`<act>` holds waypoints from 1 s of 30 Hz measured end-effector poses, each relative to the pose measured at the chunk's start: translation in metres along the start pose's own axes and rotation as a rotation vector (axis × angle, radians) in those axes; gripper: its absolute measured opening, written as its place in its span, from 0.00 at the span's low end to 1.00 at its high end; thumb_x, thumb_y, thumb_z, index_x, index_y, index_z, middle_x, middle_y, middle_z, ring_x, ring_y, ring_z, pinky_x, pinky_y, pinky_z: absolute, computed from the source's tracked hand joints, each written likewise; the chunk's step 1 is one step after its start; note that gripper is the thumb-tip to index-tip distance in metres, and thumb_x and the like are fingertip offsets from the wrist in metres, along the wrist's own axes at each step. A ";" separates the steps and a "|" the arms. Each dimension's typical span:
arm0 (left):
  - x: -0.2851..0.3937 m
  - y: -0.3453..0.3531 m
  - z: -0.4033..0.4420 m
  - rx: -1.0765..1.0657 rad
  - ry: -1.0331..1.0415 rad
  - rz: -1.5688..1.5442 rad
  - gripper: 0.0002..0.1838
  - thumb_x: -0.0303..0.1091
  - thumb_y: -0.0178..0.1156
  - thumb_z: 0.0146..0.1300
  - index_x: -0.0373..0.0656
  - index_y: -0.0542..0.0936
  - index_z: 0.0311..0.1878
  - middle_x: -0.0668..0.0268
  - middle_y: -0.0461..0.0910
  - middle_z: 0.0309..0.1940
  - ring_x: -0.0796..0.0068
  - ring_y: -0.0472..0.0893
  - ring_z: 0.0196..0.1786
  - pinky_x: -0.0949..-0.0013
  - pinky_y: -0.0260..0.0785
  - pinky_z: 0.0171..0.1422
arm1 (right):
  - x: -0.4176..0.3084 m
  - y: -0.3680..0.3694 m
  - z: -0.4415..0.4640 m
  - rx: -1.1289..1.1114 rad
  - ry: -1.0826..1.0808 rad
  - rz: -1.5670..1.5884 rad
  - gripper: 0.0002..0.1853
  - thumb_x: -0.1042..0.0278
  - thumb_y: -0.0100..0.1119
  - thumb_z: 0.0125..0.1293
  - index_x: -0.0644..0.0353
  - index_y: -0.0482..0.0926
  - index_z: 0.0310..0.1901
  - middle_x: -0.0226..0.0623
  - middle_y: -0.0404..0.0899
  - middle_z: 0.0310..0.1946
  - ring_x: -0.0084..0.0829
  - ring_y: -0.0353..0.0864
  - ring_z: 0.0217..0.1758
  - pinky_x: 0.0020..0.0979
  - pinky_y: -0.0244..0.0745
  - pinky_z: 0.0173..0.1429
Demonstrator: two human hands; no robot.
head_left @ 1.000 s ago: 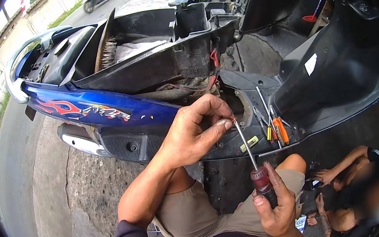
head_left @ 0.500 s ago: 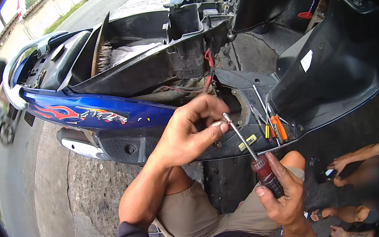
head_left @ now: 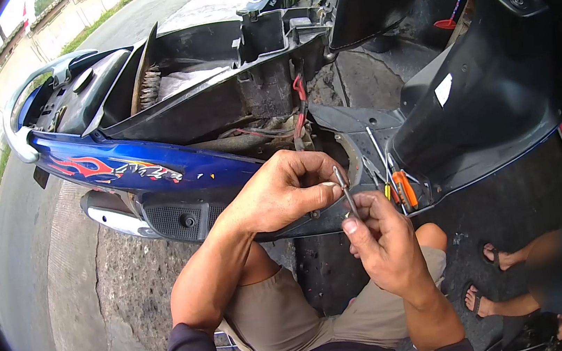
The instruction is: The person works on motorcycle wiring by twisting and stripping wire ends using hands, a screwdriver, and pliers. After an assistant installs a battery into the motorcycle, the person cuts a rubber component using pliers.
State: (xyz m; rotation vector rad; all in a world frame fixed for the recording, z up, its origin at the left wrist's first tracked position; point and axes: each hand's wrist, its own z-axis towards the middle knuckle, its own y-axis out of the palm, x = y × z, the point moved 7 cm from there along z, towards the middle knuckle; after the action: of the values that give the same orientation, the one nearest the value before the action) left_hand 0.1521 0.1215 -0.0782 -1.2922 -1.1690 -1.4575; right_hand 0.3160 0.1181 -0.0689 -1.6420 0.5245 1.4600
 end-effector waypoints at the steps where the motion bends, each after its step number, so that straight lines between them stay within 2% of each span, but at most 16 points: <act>1: 0.001 0.002 0.001 0.000 0.005 0.001 0.06 0.27 0.67 0.66 0.35 0.84 0.43 0.68 0.84 0.40 0.82 0.80 0.45 0.73 0.73 0.52 | -0.002 0.001 0.003 0.009 0.005 -0.071 0.15 0.66 0.61 0.74 0.68 0.75 0.53 0.46 0.83 0.33 0.36 0.86 0.35 0.37 0.79 0.40; 2: 0.002 0.004 0.001 0.013 0.028 0.035 0.06 0.26 0.67 0.66 0.34 0.84 0.43 0.68 0.84 0.40 0.82 0.80 0.44 0.73 0.73 0.52 | -0.007 -0.001 0.006 0.113 -0.110 -0.181 0.15 0.60 0.60 0.76 0.67 0.76 0.45 0.50 0.82 0.30 0.45 0.85 0.33 0.42 0.77 0.38; 5: 0.002 0.009 0.000 0.028 0.059 0.082 0.05 0.24 0.65 0.66 0.33 0.83 0.42 0.68 0.83 0.39 0.82 0.79 0.44 0.73 0.74 0.51 | -0.016 0.001 0.012 0.089 -0.133 -0.403 0.17 0.56 0.58 0.77 0.66 0.75 0.41 0.51 0.81 0.29 0.52 0.83 0.31 0.47 0.74 0.35; 6: 0.003 0.009 -0.001 0.047 0.067 0.108 0.05 0.24 0.65 0.66 0.33 0.83 0.42 0.68 0.83 0.39 0.82 0.79 0.44 0.73 0.74 0.51 | -0.015 0.001 0.014 0.147 -0.159 -0.418 0.20 0.54 0.55 0.78 0.65 0.74 0.35 0.51 0.79 0.27 0.53 0.82 0.29 0.48 0.72 0.33; 10: 0.003 0.009 -0.004 0.059 0.081 0.130 0.05 0.25 0.65 0.67 0.34 0.83 0.43 0.68 0.83 0.39 0.81 0.79 0.43 0.73 0.74 0.51 | -0.012 0.000 0.018 0.186 -0.186 -0.362 0.21 0.54 0.53 0.79 0.65 0.76 0.33 0.51 0.78 0.23 0.54 0.79 0.26 0.46 0.72 0.32; 12: 0.000 0.008 -0.005 0.052 0.106 0.115 0.05 0.25 0.66 0.67 0.34 0.83 0.43 0.69 0.83 0.39 0.81 0.79 0.43 0.73 0.74 0.51 | 0.000 0.001 0.021 0.093 -0.052 -0.161 0.24 0.53 0.50 0.81 0.66 0.77 0.31 0.44 0.75 0.17 0.42 0.77 0.19 0.39 0.70 0.27; 13: -0.003 0.007 -0.004 0.045 0.108 0.068 0.05 0.26 0.66 0.67 0.35 0.83 0.43 0.69 0.82 0.39 0.81 0.79 0.44 0.72 0.73 0.52 | 0.000 0.001 0.022 0.087 -0.052 -0.166 0.24 0.53 0.50 0.81 0.66 0.77 0.31 0.44 0.75 0.17 0.42 0.77 0.19 0.39 0.70 0.27; 16: -0.004 0.005 -0.006 0.037 0.120 0.021 0.05 0.27 0.66 0.67 0.36 0.83 0.43 0.69 0.82 0.39 0.80 0.78 0.46 0.70 0.72 0.54 | 0.017 0.010 0.021 -0.029 0.156 0.239 0.28 0.48 0.47 0.82 0.65 0.76 0.29 0.28 0.70 0.16 0.19 0.73 0.18 0.25 0.65 0.23; 18: -0.003 0.003 -0.008 0.039 0.132 0.016 0.06 0.27 0.67 0.67 0.36 0.83 0.43 0.69 0.82 0.39 0.79 0.78 0.46 0.68 0.72 0.55 | 0.014 0.012 0.021 -0.043 0.181 0.290 0.28 0.47 0.47 0.82 0.65 0.76 0.30 0.28 0.69 0.17 0.20 0.72 0.18 0.25 0.65 0.23; 20: 0.012 0.002 -0.012 0.079 0.292 0.372 0.07 0.27 0.68 0.65 0.36 0.83 0.44 0.65 0.83 0.40 0.73 0.79 0.46 0.64 0.72 0.54 | 0.014 0.013 0.022 -0.066 0.201 0.393 0.27 0.47 0.46 0.82 0.63 0.74 0.30 0.28 0.67 0.19 0.22 0.71 0.16 0.24 0.66 0.21; 23: 0.025 0.003 -0.019 0.175 0.469 0.546 0.11 0.26 0.69 0.61 0.36 0.82 0.46 0.62 0.84 0.42 0.65 0.79 0.44 0.62 0.71 0.53 | 0.012 0.010 0.021 -0.069 0.209 0.490 0.27 0.49 0.45 0.82 0.62 0.73 0.29 0.29 0.67 0.18 0.23 0.72 0.16 0.25 0.68 0.20; 24: 0.030 0.003 -0.022 0.232 0.564 0.561 0.17 0.25 0.70 0.53 0.39 0.82 0.47 0.63 0.84 0.42 0.63 0.78 0.43 0.62 0.71 0.51 | 0.009 0.007 0.022 -0.072 0.170 0.526 0.27 0.49 0.45 0.83 0.61 0.72 0.29 0.30 0.67 0.18 0.24 0.72 0.15 0.25 0.69 0.20; 25: 0.029 0.003 -0.023 0.243 0.571 0.549 0.17 0.25 0.70 0.53 0.39 0.82 0.47 0.63 0.84 0.42 0.63 0.78 0.43 0.62 0.71 0.51 | 0.007 0.006 0.021 -0.078 0.173 0.510 0.27 0.49 0.45 0.83 0.61 0.72 0.29 0.30 0.67 0.18 0.24 0.72 0.15 0.25 0.69 0.20; 27: 0.031 0.014 -0.027 0.296 0.662 1.042 0.23 0.28 0.73 0.45 0.41 0.81 0.49 0.67 0.84 0.42 0.66 0.78 0.43 0.62 0.70 0.49 | 0.003 0.005 0.020 -0.071 0.193 0.557 0.27 0.47 0.44 0.83 0.61 0.73 0.29 0.31 0.68 0.18 0.25 0.72 0.15 0.26 0.70 0.19; 28: 0.037 0.022 -0.033 0.378 0.817 1.174 0.23 0.32 0.73 0.41 0.43 0.82 0.45 0.68 0.84 0.40 0.69 0.77 0.39 0.63 0.70 0.44 | 0.002 0.004 0.020 -0.060 0.197 0.536 0.28 0.47 0.44 0.82 0.61 0.73 0.29 0.31 0.68 0.18 0.25 0.72 0.14 0.27 0.70 0.18; 30: 0.036 0.025 -0.036 0.469 0.956 1.226 0.21 0.33 0.71 0.41 0.43 0.83 0.43 0.68 0.83 0.39 0.69 0.77 0.37 0.63 0.70 0.42 | 0.000 0.004 0.020 -0.042 0.202 0.505 0.28 0.47 0.44 0.82 0.61 0.73 0.29 0.31 0.68 0.18 0.26 0.72 0.14 0.27 0.70 0.18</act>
State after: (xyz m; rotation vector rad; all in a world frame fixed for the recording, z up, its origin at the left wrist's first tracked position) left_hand 0.1651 0.0804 -0.0406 -0.5636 0.0402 -0.6010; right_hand 0.3011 0.1321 -0.0687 -1.7804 1.0908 1.6726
